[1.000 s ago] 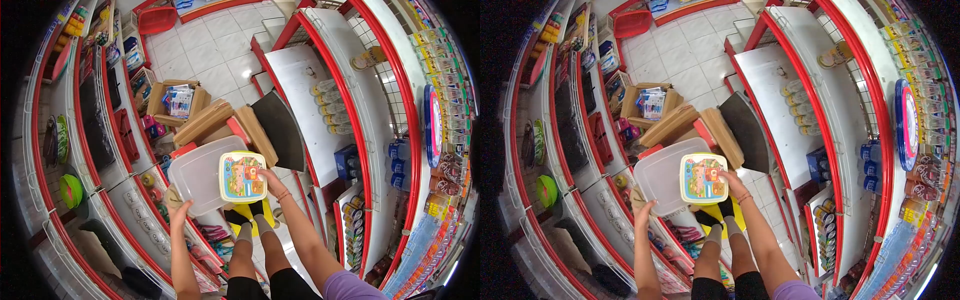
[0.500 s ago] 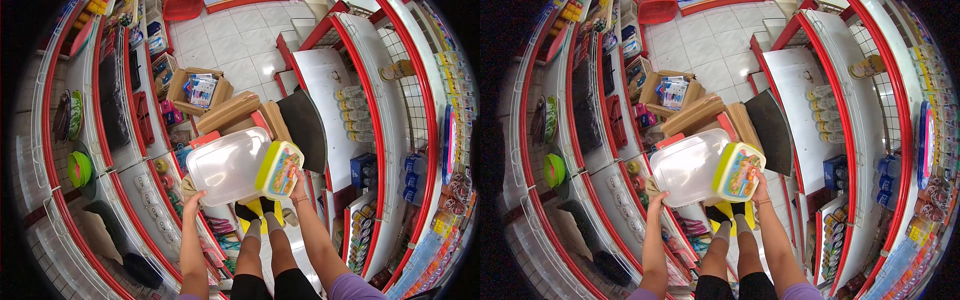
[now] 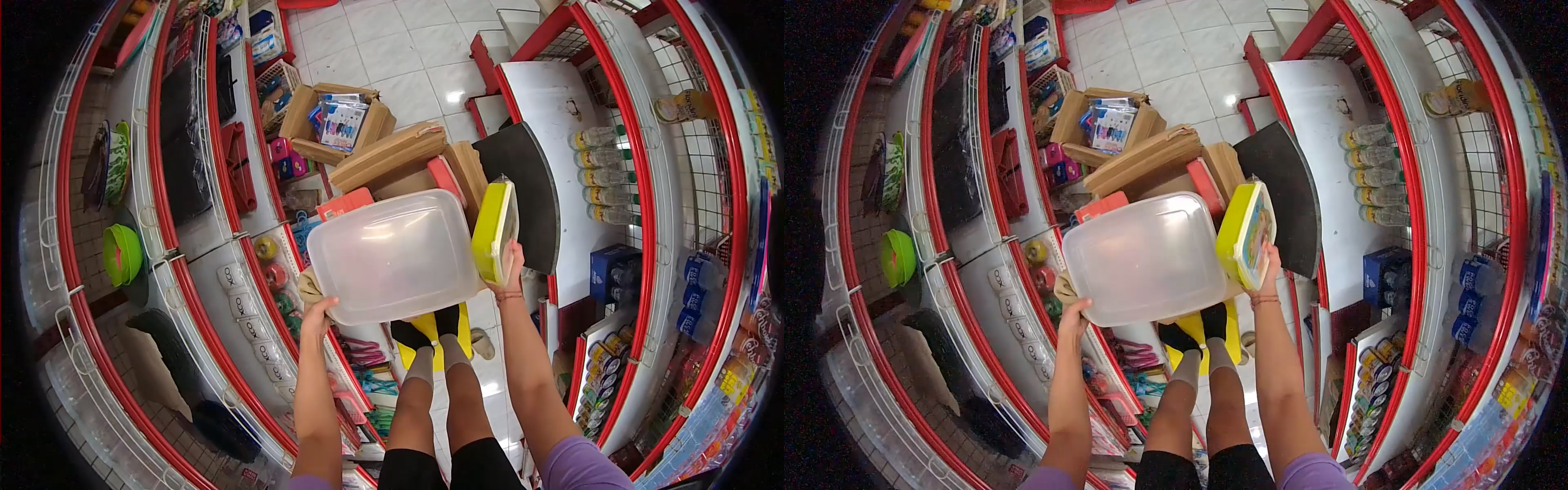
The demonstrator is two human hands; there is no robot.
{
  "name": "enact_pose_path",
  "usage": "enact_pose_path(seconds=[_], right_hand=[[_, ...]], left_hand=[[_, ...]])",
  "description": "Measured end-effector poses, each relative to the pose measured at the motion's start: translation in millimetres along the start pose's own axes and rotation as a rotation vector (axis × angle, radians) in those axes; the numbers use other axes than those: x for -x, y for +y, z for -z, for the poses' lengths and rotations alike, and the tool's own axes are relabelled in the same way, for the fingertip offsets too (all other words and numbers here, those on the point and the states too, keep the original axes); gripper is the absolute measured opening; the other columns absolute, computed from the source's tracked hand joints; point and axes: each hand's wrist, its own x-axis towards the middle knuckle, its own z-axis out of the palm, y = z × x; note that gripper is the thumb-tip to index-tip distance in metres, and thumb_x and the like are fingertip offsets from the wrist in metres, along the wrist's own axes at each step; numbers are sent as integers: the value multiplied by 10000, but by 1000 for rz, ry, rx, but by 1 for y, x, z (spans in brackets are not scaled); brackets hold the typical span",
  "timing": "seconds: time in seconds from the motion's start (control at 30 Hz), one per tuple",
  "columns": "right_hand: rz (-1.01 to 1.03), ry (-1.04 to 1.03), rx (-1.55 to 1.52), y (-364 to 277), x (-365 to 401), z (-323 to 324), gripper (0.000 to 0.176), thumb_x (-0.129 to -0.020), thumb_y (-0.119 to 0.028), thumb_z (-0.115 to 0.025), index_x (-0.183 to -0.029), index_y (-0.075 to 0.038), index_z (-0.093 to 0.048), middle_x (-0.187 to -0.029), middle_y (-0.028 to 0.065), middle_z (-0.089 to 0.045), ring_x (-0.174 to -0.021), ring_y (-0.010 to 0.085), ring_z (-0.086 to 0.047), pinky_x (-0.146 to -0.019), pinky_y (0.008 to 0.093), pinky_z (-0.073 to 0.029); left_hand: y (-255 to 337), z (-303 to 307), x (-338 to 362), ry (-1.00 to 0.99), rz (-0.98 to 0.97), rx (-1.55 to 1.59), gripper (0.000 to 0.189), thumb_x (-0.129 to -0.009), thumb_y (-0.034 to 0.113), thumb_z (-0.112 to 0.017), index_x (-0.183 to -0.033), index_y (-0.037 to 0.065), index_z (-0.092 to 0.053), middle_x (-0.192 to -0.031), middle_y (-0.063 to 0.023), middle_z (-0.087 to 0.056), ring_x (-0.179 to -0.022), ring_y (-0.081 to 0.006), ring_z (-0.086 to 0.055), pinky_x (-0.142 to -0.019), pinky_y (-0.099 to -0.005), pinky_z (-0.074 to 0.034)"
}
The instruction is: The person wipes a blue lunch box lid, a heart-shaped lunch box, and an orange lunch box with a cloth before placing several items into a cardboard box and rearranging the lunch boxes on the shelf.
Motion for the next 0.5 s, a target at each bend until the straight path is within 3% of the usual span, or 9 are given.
enact_pose_path(seconds=[0.1, 0.13, 0.27, 0.37, 0.5], right_hand=[[-156, -128, 51, -4, -13, 21, 455, -837, -428, -481, -1099, -69, -577, -963, 71, -643, -835, 212, -626, -743, 317, -508], [-237, -286, 40, -7, -20, 32, 444, -809, -372, -548, -1111, -46, -552, -975, 107, -631, -870, 251, -613, -799, 367, -498], [-190, -224, 188, -9, -6, -1, 466, -783, -381, -556, -1077, -20, -576, -956, 121, -635, -812, 249, -621, -738, 364, -512], [-369, -325, 279, -23, 12, -4, 483, -772, -375, -560, -1074, 2, -575, -965, 134, -635, -821, 251, -622, -749, 362, -512], [-242, -241, 440, -41, 51, -21, 459, -774, -335, -554, -1072, 14, -571, -993, 148, -633, -841, 244, -625, -762, 355, -514]], left_hand=[[-2, -2, 1, -32, 16, 19, 628, -645, -9, -666, -1227, -8, -429, -1090, -129, -581, -1002, -265, -564, -847, -373, -488], [-3, -1, 1, -31, 10, 15, 634, -642, -8, -667, -1229, -7, -427, -1096, -127, -577, -1006, -264, -563, -851, -371, -486], [4, 4, 5, -67, -56, -23, 689, -631, -12, -670, -1257, -3, -381, -1129, -126, -551, -1007, -271, -565, -856, -371, -494], [10, 3, 19, -98, -137, -76, 715, -611, 9, -701, -1254, -2, -388, -1137, -115, -544, -1003, -260, -565, -865, -369, -488], [7, 5, 37, -148, -182, -160, 725, -581, 11, -723, -1236, 3, -412, -1126, -99, -548, -1007, -247, -557, -881, -365, -474]])
